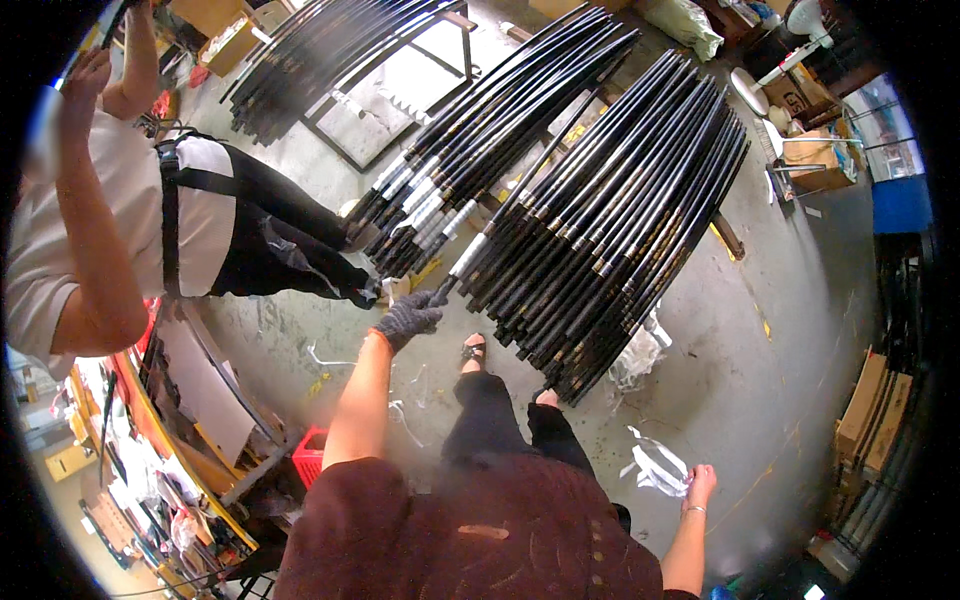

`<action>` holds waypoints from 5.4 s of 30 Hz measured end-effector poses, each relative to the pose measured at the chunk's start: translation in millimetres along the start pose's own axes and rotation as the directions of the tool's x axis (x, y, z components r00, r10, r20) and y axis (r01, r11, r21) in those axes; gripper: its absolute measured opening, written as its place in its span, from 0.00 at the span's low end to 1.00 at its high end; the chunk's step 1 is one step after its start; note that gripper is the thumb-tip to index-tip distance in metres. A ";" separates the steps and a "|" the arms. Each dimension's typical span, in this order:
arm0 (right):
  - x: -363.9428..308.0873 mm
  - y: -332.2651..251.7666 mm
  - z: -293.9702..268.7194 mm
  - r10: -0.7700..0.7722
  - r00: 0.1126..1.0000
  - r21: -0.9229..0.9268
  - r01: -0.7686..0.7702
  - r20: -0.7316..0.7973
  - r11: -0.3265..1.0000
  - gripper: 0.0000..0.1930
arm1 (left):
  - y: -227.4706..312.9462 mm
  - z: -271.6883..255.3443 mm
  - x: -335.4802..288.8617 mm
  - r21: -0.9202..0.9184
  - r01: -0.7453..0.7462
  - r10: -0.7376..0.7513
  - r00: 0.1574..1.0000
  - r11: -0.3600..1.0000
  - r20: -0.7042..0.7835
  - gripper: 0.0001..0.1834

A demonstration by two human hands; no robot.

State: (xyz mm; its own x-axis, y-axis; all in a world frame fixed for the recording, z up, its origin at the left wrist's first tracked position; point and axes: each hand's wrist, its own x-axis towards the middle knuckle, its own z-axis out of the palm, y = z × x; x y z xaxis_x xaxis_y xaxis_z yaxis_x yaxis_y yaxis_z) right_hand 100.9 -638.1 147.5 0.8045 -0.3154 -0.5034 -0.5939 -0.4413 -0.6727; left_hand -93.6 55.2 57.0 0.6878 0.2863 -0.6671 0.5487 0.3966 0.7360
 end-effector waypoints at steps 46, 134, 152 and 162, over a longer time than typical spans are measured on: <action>-199.7 -244.1 112.7 -0.694 0.572 0.176 0.702 0.438 0.690 0.15 | 208.3 324.0 -116.9 -0.535 -0.081 0.423 0.714 0.841 0.557 0.26; -173.3 -223.8 93.6 -0.788 0.431 0.642 0.463 0.440 0.611 0.11 | 172.9 342.0 -99.3 -0.233 -0.337 0.394 0.879 0.912 0.269 0.18; -155.5 -231.7 83.2 -0.648 0.497 0.282 0.623 0.577 0.729 0.05 | 180.0 349.0 -105.7 -0.358 -0.247 0.415 0.734 0.901 0.538 0.29; -167.5 -237.3 73.5 -0.676 0.527 0.403 0.547 0.516 0.734 0.05 | 184.6 354.9 -96.7 -0.320 -0.203 0.339 0.820 0.925 0.462 0.11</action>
State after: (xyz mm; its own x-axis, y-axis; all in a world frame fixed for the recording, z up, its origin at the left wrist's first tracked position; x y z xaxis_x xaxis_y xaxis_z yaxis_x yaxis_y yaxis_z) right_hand 106.3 -418.8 351.6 0.8198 0.5655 -0.0904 -0.0001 -0.1576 -0.9875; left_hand 109.9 -208.8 298.5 0.9693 -0.0335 -0.2437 0.2163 0.5884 0.7791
